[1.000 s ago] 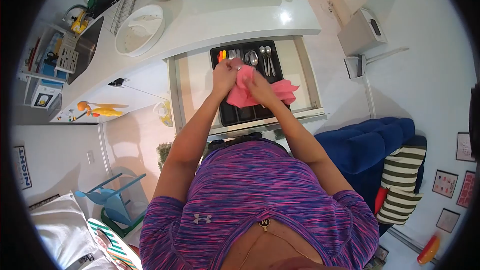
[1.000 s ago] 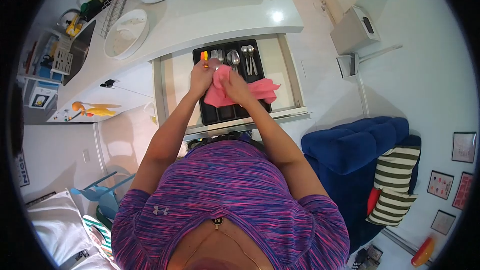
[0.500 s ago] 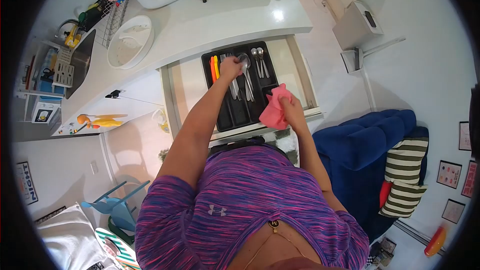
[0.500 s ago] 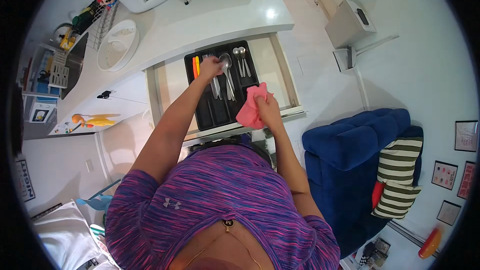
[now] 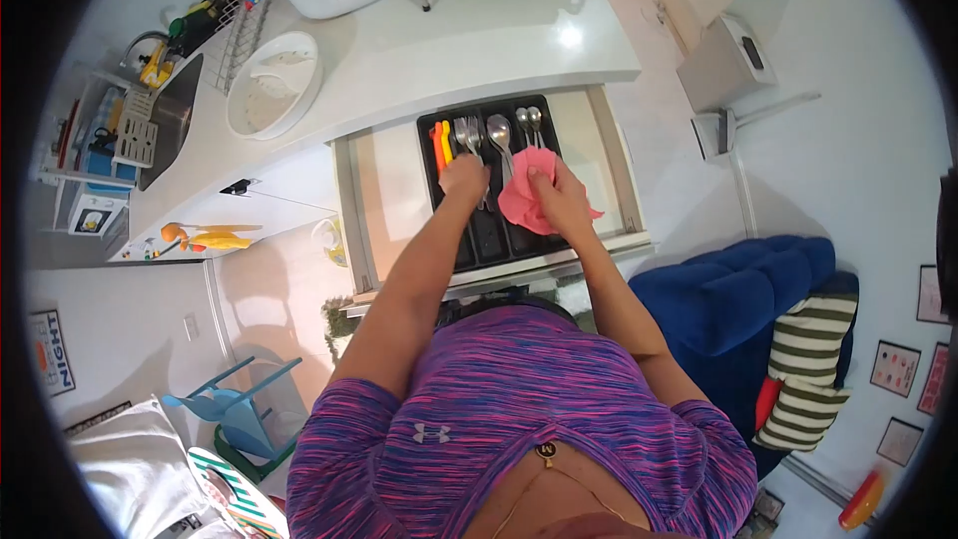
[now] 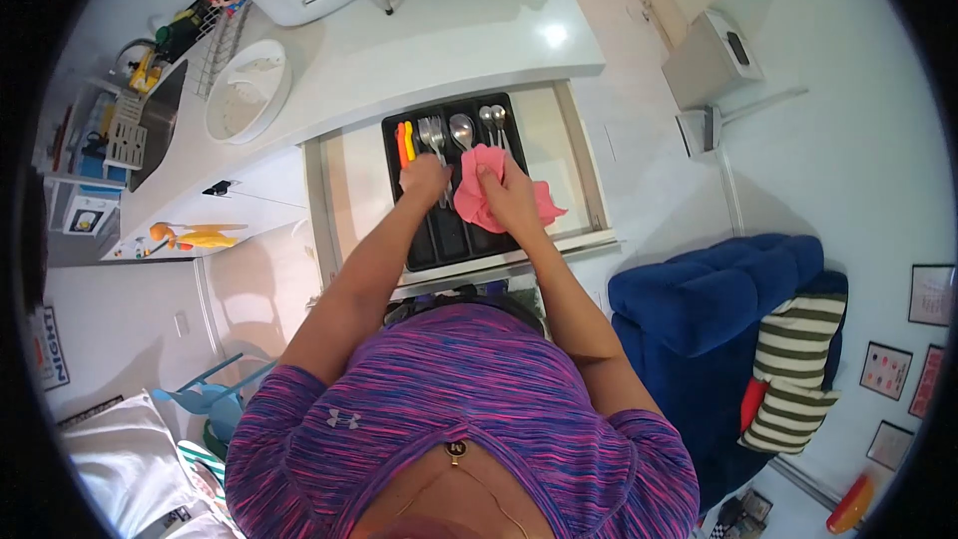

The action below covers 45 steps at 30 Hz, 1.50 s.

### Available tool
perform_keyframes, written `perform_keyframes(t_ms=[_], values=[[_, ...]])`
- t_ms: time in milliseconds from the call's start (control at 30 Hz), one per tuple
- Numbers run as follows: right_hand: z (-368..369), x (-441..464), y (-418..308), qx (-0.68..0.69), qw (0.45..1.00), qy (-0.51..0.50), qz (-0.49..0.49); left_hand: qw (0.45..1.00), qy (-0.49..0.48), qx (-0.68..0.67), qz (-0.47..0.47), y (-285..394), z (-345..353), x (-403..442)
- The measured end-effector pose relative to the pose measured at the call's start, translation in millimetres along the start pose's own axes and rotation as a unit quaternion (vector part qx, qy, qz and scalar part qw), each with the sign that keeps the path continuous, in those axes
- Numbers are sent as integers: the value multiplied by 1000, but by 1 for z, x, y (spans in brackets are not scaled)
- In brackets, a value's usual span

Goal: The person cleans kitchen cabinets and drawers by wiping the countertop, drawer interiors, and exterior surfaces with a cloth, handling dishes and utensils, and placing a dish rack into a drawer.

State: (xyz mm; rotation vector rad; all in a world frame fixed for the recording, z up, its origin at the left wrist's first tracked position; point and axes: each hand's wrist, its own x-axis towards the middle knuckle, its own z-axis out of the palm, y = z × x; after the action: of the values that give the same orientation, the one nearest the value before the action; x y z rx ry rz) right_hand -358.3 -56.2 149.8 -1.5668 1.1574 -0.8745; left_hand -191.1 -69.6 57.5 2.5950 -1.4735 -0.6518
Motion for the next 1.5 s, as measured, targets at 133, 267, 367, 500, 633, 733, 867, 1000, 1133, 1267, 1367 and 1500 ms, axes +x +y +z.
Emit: perform_keyframes(t_ms=[133, 267, 367, 500, 633, 733, 867, 1000, 1133, 1267, 1367, 1500], values=[[1, 1, 25, 40, 999, 11, 4, 997, -30, -44, -49, 4, -2, 2], [-13, -6, -1, 222, 966, 19, 131, 996, -48, -45, -66, 0, -1, 0], [-21, -9, -38, 402, 904, -15, 146, 993, -64, -67, -79, 1, -11, -9], [-15, 5, -52, 325, 942, -1, 80, 989, -31, -126, -69, -3, -10, -12], [17, 32, -1, 215, 969, -5, 125, 971, -6, -240, 17, -32, -7, -8], [68, 48, 72, -245, 964, -74, -75, 940, -29, -339, -38, -51, -31, -37], [114, 22, 101, -522, 818, -77, -228, 842, -44, -537, -27, -83, -41, -70], [103, 13, 90, -505, 816, -141, -245, 799, -29, -600, -23, -100, -46, -88], [91, 37, 36, -422, 866, -186, -195, 778, -15, -628, -17, -112, -49, -98], [106, 85, 37, -497, 811, -65, -302, 759, -51, -649, -11, -109, -62, -108], [120, 99, 70, -628, 698, -182, -291, 745, -59, -665, 11, -106, -71, -116], [112, 96, 79, -581, 714, -171, -352, 719, -71, -691, 27, -106, -79, -124]])
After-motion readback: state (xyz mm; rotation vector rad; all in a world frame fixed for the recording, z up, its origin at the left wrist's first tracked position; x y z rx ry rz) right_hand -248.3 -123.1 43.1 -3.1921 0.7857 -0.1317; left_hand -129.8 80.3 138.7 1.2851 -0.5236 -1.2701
